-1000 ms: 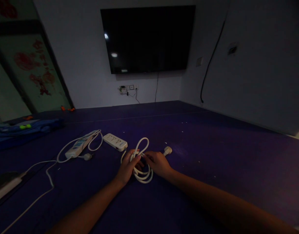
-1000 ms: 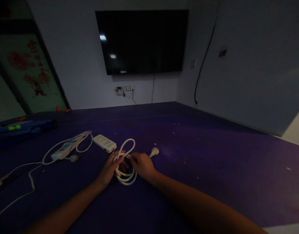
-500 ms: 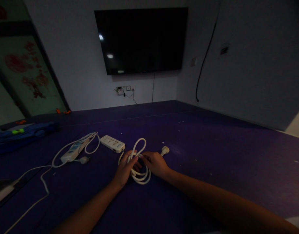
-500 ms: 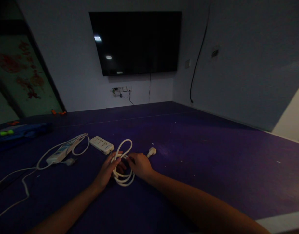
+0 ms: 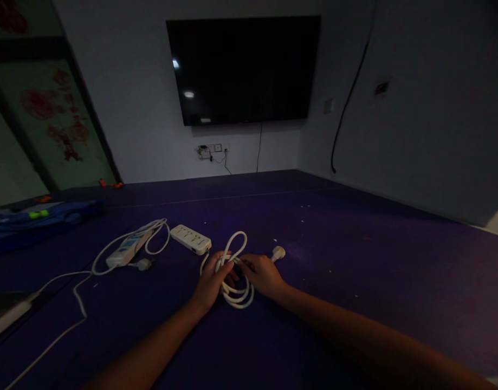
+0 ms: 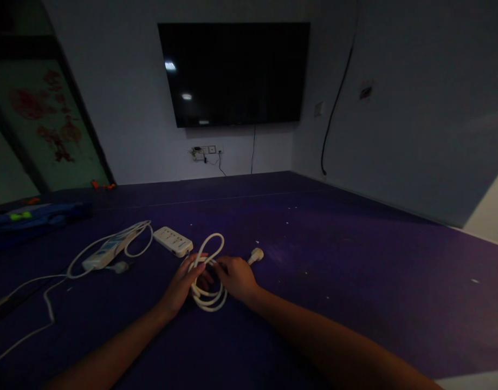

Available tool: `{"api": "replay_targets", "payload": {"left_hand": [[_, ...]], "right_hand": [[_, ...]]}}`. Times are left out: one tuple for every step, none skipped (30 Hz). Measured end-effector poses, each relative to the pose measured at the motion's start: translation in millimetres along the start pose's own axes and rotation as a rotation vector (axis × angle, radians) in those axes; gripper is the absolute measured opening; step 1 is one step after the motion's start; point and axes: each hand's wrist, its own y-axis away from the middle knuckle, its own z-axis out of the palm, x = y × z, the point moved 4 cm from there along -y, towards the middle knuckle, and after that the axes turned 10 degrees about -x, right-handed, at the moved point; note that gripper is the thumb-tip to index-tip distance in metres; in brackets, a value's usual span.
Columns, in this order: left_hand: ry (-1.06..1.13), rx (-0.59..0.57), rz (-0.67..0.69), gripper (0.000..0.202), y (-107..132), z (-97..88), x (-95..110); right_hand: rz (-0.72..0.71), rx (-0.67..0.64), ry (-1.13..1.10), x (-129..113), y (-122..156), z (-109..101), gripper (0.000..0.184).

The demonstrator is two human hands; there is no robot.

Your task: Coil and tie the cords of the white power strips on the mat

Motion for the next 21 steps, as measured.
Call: {"api": "replay_targets", "payload": {"left_hand": [[0.002,0.002,0.000,0.051,-0.1,-0.1,-0.1],[0.004,0.002,-0.001,0.051,-0.2,-0.1,-0.4],[0.006,0.001,0.000,0.052,-0.4,-0.2,-0.6],[0.007,-0.001,0.001,0.052,-0.7,-0.2,-0.9],[0.008,-0.004,0.002,0.052,-0.9,-0.3,-1.2],[0.008,-0.006,0.002,0.052,-1.1,-0.3,-1.4],[0.007,-0.006,0.002,0.052,-1.2,-0.4,-1.6],[0.006,-0.004,0.002,0.052,-1.2,-0.4,-1.6],[0.006,-0.003,0.001,0.053,-1.1,-0.4,-1.5],[0.005,-0.002,-0.001,0.053,-0.9,-0.3,-1.3],[0.005,-0.001,-0.004,0.052,-0.8,-0.2,-1.0],[0.004,0.000,-0.006,0.052,-0.6,0.0,-0.7],[0.004,0.002,-0.008,0.052,-0.4,0.1,-0.4],[0.003,0.001,-0.009,0.051,-0.3,0.2,-0.1],[0.001,0.001,-0.008,0.051,-0.3,0.3,0.2],[0.001,0.000,-0.005,0.051,-0.3,0.4,0.4],[0.001,-0.002,-0.003,0.050,-0.3,0.4,0.5],[0.001,-0.004,-0.002,0.051,-0.3,0.5,0.4],[0.002,-0.003,-0.005,0.051,-0.3,0.5,0.1],[0.003,-0.002,-0.009,0.052,-0.4,0.4,-0.3],[0.006,0.000,-0.013,0.052,-0.4,0.3,-0.8]], "right_hand": [[0.005,-0.002,-0.003,0.0,0.2,-0.2,0.025],[0.010,-0.004,-0.008,0.1,0.3,-0.2,0.025],[0.012,-0.004,-0.014,0.3,0.4,-0.2,0.025],[0.009,-0.003,-0.019,0.5,0.5,0.0,0.024],[0.003,-0.003,-0.022,0.8,0.4,0.2,0.024],[-0.002,-0.002,-0.022,1.3,0.3,0.6,0.024],[-0.004,-0.002,-0.021,1.9,0.1,1.0,0.024],[-0.004,-0.004,-0.020,2.7,-0.2,1.5,0.024],[-0.002,-0.006,-0.019,3.5,-0.4,2.0,0.024],[0.001,-0.008,-0.018,4.2,-0.6,2.4,0.024],[0.002,-0.008,-0.014,4.8,-0.7,2.7,0.024],[0.003,-0.006,-0.010,5.2,-0.8,2.7,0.024],[0.002,-0.006,-0.007,5.4,-0.9,2.7,0.024],[0.001,-0.006,-0.006,5.5,-0.9,2.6,0.024],[0.001,-0.007,-0.005,5.6,-1.0,2.5,0.024],[0.002,-0.008,-0.004,5.5,-1.0,2.4,0.024],[0.002,-0.010,-0.002,5.4,-1.0,2.3,0.024],[0.000,-0.010,0.001,5.3,-1.0,2.3,0.024],[-0.002,-0.009,0.005,5.0,-1.0,2.2,0.024],[-0.006,-0.006,0.009,4.7,-0.9,2.1,0.024],[-0.010,-0.003,0.011,4.4,-0.8,2.1,0.024]]}}
